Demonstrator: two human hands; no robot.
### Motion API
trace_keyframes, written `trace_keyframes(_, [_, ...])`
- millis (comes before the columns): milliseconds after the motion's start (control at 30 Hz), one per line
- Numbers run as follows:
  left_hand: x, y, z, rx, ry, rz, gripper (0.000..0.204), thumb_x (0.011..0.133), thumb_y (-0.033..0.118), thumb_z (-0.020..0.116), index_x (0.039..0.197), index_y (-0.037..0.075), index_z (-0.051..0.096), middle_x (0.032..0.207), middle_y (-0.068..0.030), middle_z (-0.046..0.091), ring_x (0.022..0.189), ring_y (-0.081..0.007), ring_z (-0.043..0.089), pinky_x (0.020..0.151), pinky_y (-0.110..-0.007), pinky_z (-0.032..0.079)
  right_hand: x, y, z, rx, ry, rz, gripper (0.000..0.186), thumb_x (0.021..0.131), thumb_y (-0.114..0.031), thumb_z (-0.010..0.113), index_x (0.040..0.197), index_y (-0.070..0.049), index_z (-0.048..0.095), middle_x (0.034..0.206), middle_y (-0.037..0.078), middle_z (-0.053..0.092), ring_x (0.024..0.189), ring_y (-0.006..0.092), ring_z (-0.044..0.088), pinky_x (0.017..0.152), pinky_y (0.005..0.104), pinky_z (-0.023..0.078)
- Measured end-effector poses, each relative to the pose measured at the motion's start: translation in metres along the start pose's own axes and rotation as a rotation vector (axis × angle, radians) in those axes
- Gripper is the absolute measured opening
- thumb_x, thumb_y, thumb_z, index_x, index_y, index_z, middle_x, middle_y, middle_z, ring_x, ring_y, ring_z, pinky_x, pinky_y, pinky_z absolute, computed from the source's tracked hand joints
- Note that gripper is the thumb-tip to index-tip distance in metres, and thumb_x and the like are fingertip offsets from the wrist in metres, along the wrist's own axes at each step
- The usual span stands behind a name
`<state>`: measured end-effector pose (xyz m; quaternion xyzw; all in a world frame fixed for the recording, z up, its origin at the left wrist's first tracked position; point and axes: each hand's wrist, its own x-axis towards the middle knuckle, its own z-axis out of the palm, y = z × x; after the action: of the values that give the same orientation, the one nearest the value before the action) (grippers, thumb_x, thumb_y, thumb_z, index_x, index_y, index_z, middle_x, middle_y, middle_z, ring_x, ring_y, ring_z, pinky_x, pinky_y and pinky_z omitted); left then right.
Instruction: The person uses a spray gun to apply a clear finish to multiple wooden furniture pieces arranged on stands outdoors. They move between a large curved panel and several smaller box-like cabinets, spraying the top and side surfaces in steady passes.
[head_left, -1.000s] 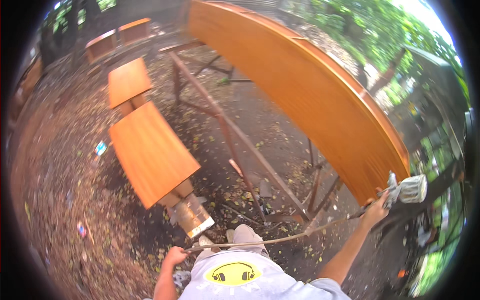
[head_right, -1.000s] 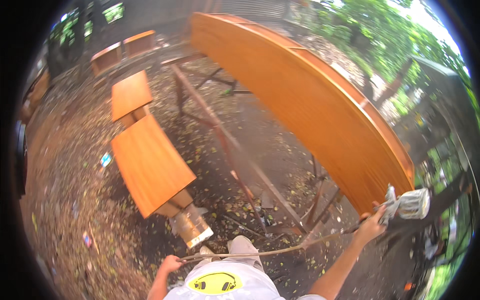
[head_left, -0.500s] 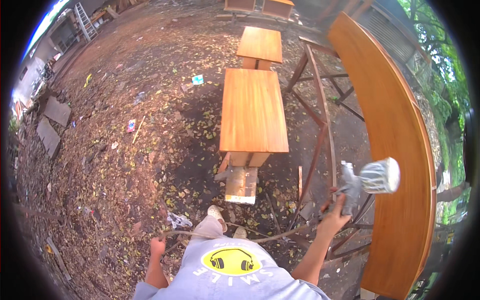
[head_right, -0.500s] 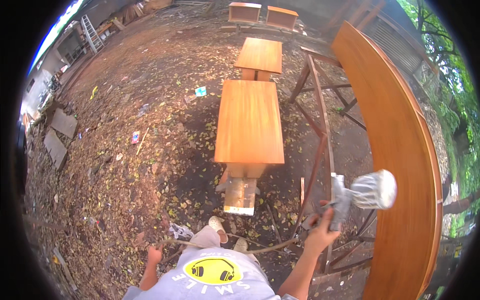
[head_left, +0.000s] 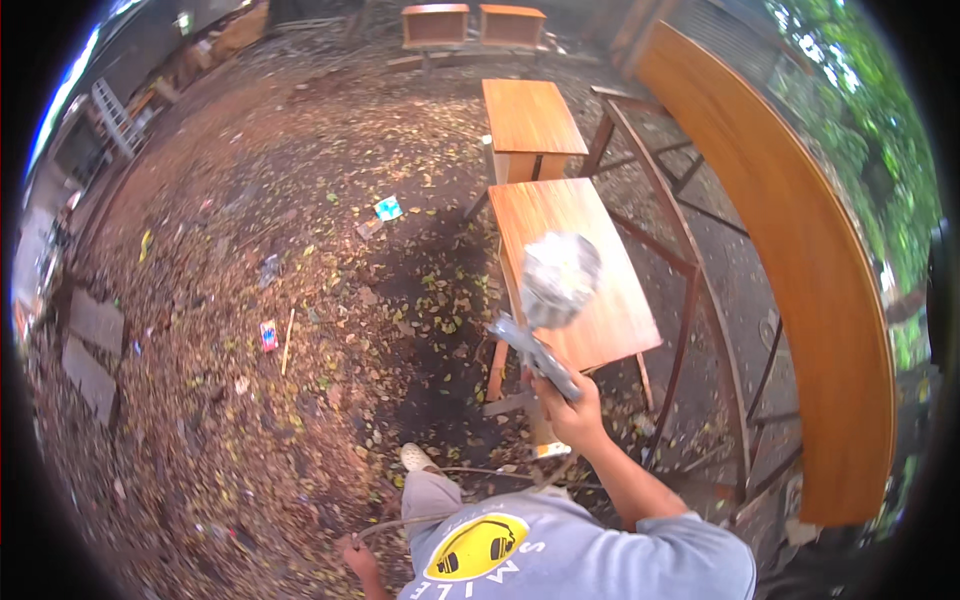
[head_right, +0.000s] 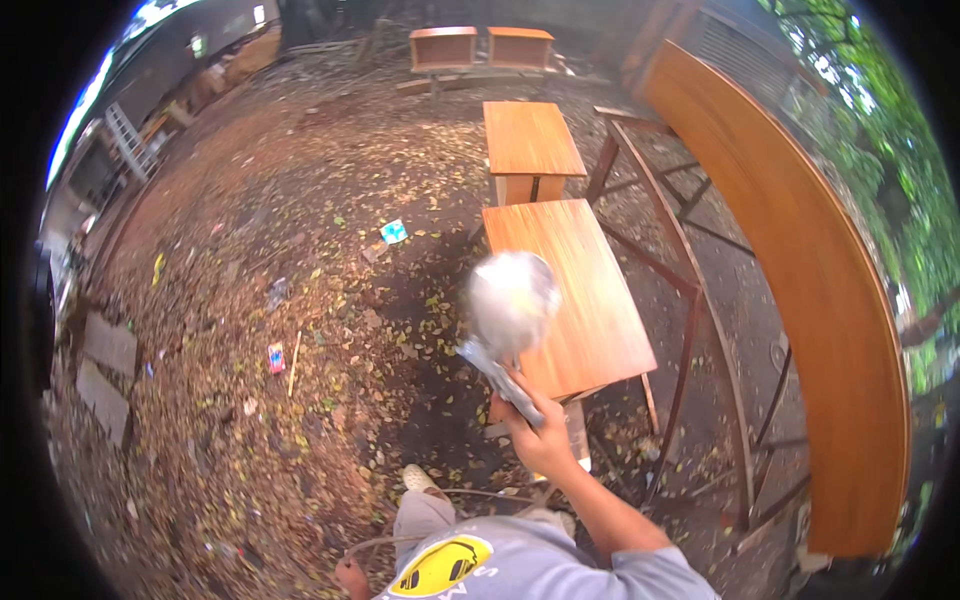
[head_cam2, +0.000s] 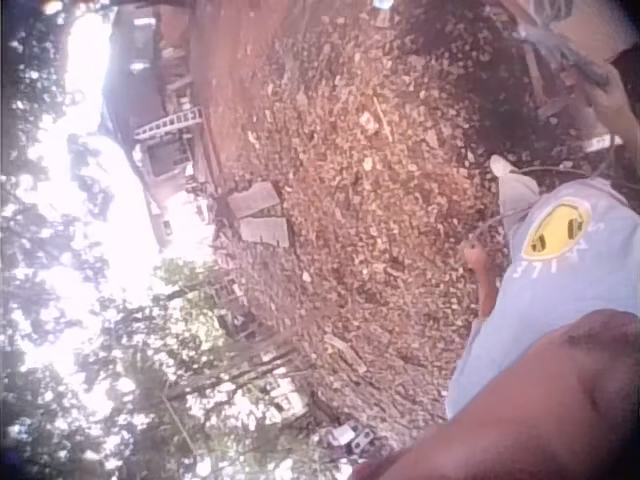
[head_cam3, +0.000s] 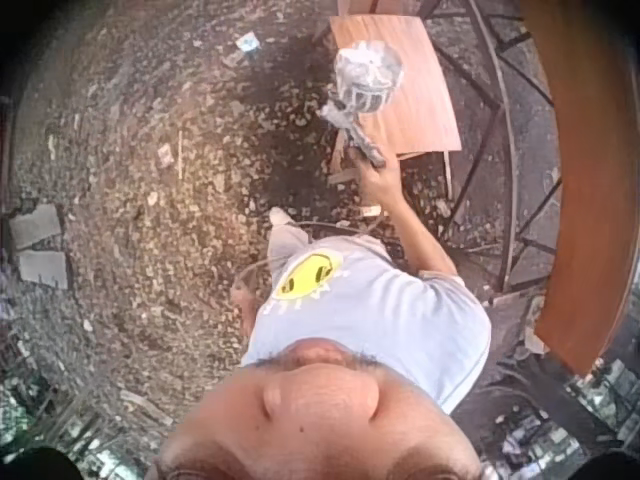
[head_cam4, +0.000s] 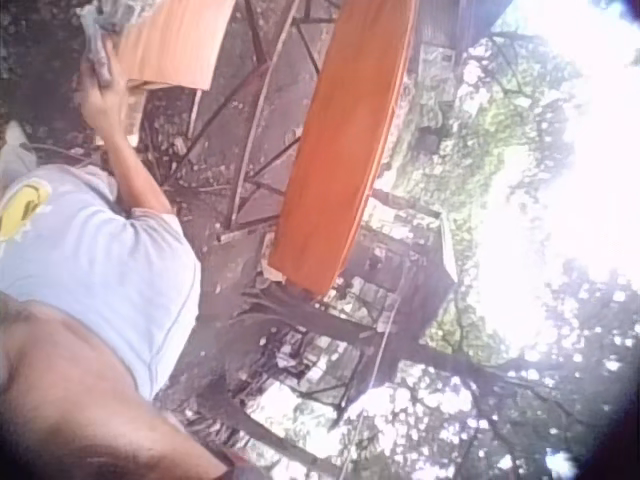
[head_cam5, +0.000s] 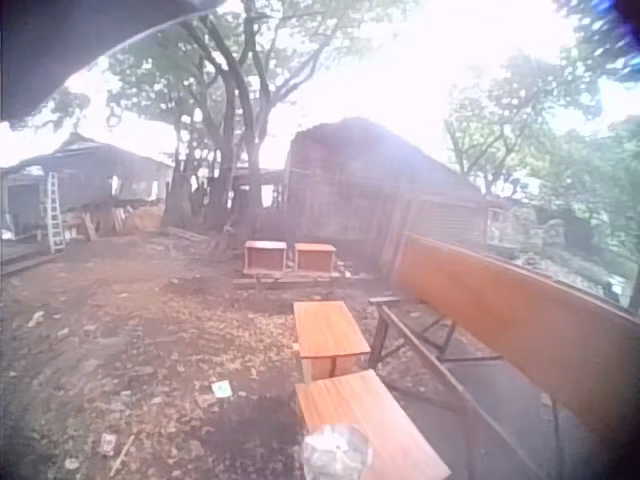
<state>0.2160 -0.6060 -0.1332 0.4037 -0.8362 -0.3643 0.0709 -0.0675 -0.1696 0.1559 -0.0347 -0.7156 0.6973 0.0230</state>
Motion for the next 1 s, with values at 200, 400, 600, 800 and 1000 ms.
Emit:
trace_keyframes(200, [0.195,0.048,-0.029,-0.089,0.009,-0.002,0.047,0.104,0.030,0.055,0.068,-0.001,0.051,0.055,-0.0054,0.036,0.054,-0.0124,0.034,0.051,-0.036,0.027,0.083,-0.054,0.122,-0.106,-0.061,-0.211,0.048,0.093,-0.007,0.067,0.139,-0.003,0.055,0.112,0.013,0.071,0.099,0.0159,0.067,0.088,0.0299,0.050])
trace_keyframes(400, [0.352,0.127,-0.017,-0.176,0.005,0.133,0.052,0.106,0.035,0.051,0.067,0.001,0.045,0.055,-0.0049,0.034,0.052,-0.0178,0.032,0.051,-0.038,0.026,0.159,-0.082,0.186,-0.124,-0.069,-0.360,0.051,0.092,-0.008,0.068,0.141,-0.004,0.053,0.114,0.016,0.071,0.099,0.0190,0.069,0.087,0.0329,0.051])
trace_keyframes(600, [0.530,0.243,0.031,-0.140,0.272,0.711,0.054,0.105,0.037,0.047,0.071,-0.005,0.050,0.055,-0.0150,0.045,0.052,-0.0292,0.038,0.053,-0.045,0.031,0.255,-0.062,0.215,-0.151,0.111,-0.346,0.051,0.091,-0.007,0.068,0.140,-0.004,0.054,0.111,0.017,0.072,0.096,0.0225,0.071,0.086,0.0325,0.052])
trace_keyframes(800, [0.738,0.380,0.075,-0.358,0.067,0.757,0.060,0.105,0.046,0.045,0.064,0.001,0.048,0.051,-0.0058,0.039,0.050,-0.0224,0.038,0.051,-0.042,0.032,0.404,-0.039,0.248,0.044,0.348,-0.226,0.043,0.097,-0.012,0.065,0.137,-0.001,0.056,0.092,0.006,0.071,0.076,0.0068,0.059,0.069,0.0248,0.049])
trace_keyframes(1000, [0.806,0.591,0.165,-0.507,-0.196,0.379,0.062,0.103,0.051,0.049,0.060,0.007,0.042,0.051,-0.0018,0.034,0.048,-0.0142,0.036,0.045,-0.032,0.029,0.538,-0.083,0.256,0.193,0.532,-0.141,0.045,0.097,-0.013,0.064,0.139,0.001,0.053,0.091,0.004,0.070,0.078,0.0066,0.059,0.071,0.0237,0.048])
